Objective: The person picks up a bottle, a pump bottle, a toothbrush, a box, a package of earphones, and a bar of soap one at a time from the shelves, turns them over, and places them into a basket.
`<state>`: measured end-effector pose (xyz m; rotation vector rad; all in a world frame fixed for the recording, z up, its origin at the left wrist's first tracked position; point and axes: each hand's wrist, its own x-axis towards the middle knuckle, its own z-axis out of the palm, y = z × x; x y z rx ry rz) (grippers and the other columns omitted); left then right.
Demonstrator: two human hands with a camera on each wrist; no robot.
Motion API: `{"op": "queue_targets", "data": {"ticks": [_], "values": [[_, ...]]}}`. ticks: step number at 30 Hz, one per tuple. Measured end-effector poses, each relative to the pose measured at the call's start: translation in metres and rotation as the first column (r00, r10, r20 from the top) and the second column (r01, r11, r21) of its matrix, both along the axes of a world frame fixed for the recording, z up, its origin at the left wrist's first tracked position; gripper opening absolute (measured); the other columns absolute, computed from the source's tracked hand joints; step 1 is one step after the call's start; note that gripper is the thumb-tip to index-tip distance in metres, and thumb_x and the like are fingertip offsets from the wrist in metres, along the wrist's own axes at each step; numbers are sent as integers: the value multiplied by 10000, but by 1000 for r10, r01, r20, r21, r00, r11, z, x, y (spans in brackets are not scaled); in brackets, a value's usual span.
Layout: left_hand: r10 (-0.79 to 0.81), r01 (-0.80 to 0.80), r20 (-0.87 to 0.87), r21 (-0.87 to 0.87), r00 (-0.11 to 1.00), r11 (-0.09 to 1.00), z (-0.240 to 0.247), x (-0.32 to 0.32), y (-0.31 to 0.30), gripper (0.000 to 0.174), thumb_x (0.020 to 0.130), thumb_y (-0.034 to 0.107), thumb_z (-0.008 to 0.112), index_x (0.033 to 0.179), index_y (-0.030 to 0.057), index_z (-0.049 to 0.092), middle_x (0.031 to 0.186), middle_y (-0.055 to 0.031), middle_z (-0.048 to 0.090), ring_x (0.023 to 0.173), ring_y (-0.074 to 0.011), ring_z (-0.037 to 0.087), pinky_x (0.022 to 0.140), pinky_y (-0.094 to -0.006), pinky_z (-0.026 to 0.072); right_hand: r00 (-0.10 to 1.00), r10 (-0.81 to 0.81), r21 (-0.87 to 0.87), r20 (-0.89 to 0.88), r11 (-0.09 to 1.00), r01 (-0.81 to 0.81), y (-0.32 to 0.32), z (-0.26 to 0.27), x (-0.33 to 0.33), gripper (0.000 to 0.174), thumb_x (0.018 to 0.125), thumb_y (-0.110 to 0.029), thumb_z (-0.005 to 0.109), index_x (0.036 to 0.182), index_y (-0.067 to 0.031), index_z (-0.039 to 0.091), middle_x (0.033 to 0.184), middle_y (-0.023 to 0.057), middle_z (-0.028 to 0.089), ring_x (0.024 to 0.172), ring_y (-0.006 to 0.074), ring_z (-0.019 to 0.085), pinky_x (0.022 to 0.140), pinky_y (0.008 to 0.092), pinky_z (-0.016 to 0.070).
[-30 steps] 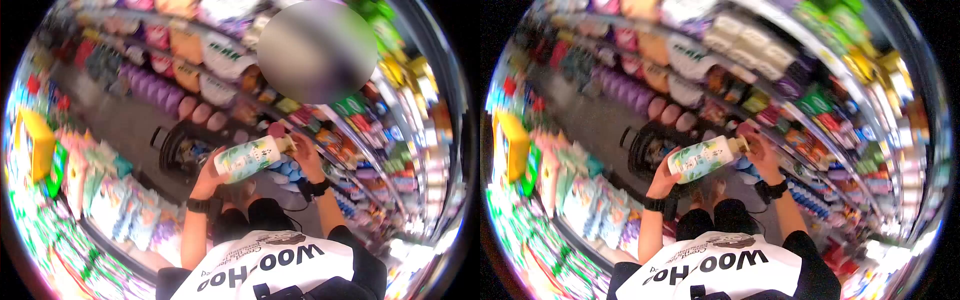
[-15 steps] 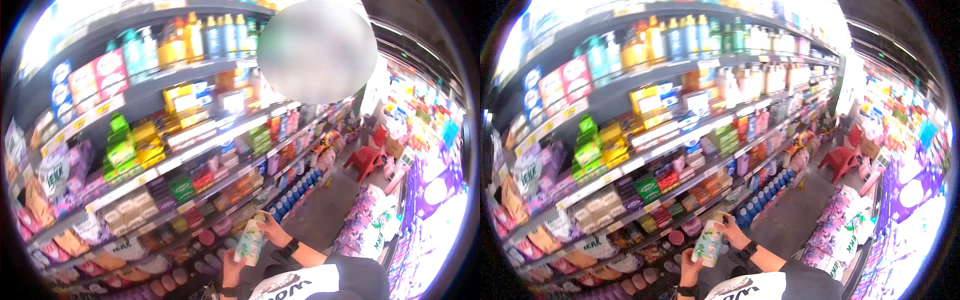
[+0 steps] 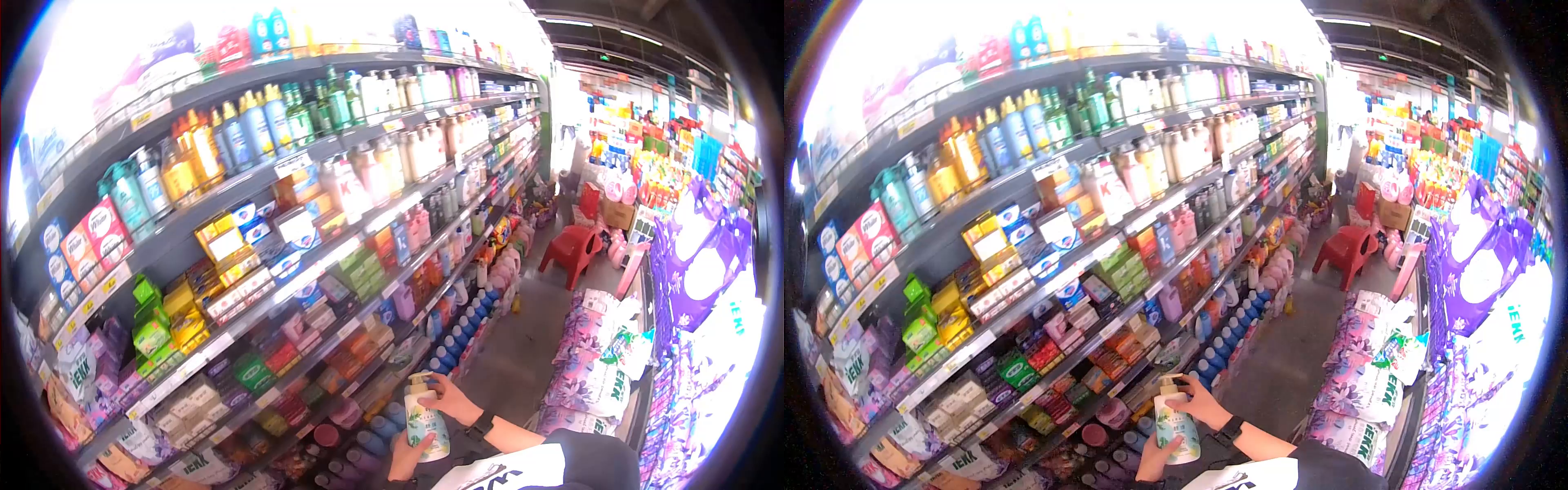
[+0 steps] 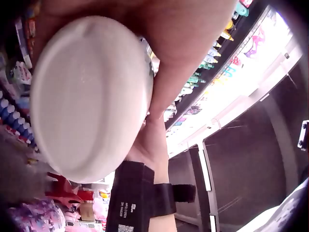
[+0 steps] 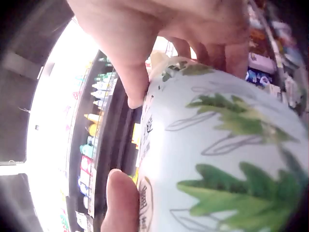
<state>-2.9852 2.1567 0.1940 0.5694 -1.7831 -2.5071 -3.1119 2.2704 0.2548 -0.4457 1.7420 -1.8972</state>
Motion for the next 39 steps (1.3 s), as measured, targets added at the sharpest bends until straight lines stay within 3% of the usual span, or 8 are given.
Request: {"op": "queue_targets", "data": {"ticks": [9, 14, 24, 27, 29, 33, 35, 39], "values": [[-65, 80, -99, 152, 993, 985, 8, -77, 48, 414, 782, 109, 653, 1112, -50, 461, 1024, -111, 571, 873, -179, 582, 758, -304, 473, 992, 64, -73, 111, 996, -56, 84, -38, -31, 676, 831, -228, 611, 1310, 53, 227, 1283, 164, 386, 1199, 208, 373, 975, 318, 325], [-259, 263, -103, 22, 960, 965, 6, -111, 69, 408, 780, 86, 646, 1125, -32, 462, 1039, -110, 571, 911, -188, 582, 773, -301, 477, 994, -33, -87, 107, 995, 42, 119, -58, -31, 572, 829, -244, 616, 1239, 71, 370, 1175, 110, 493, 1073, 147, 459, 911, 288, 376], [-473, 464, -80, -109, 877, 879, 17, -224, 94, 515, 795, 235, 660, 1171, -24, 422, 1079, -90, 532, 958, -148, 527, 822, -269, 432, 928, -233, -197, 291, 934, 297, 149, -62, -110, 473, 830, -155, 603, 1207, 48, 400, 1095, 80, 538, 974, 147, 527, 849, 277, 419], [-467, 447, -74, -192, 881, 874, 34, -274, 82, 492, 806, 244, 642, 1177, -15, 446, 1087, -88, 523, 995, -158, 502, 848, -276, 415, 946, -221, -214, 238, 938, 273, 141, -53, -168, 473, 825, -152, 609, 1203, 44, 403, 1091, 75, 535, 972, 149, 525, 849, 275, 416], [-447, 360, -110, -440, 888, 823, 31, -314, 63, 478, 826, 250, 617, 1190, -2, 436, 1075, -92, 521, 983, -163, 506, 831, -281, 423, 959, -201, -249, 199, 936, 248, 134, -32, -210, 474, 822, -152, 614, 1200, 42, 405, 1087, 74, 534, 974, 150, 522, 850, 273, 413], [-405, 299, -336, -325, 851, 897, 54, -382, 41, 450, 823, 208, 620, 1178, 0, 439, 1048, -108, 539, 996, -170, 517, 822, -304, 441, 988, -150, -164, -27, 976, 144, 115, 16, -291, 507, 812, -187, 635, 1203, 36, 400, 1071, 90, 533, 976, 150, 511, 850, 273, 406], [-498, 413, -260, -320, 827, 853, 86, -410, 28, 575, 815, 251, 641, 1237, -6, 348, 1124, -116, 493, 1048, -184, 478, 894, -320, 393, 984, -144, -161, -101, 979, 127, 104, 35, -326, 539, 808, -218, 646, 1216, 25, 392, 1061, 99, 533, 958, 149, 513, 830, 268, 411], [-550, 271, -332, -609, 766, 745, 98, -463, 16, 618, 749, 201, 711, 1223, 4, 367, 1090, -89, 513, 971, -185, 530, 845, -316, 432, 965, -156, -185, -208, 976, 118, 88, 60, -375, 561, 821, -204, 633, 1225, -12, 295, 1078, 128, 511, 996, 168, 488, 831, 279, 409]]}}
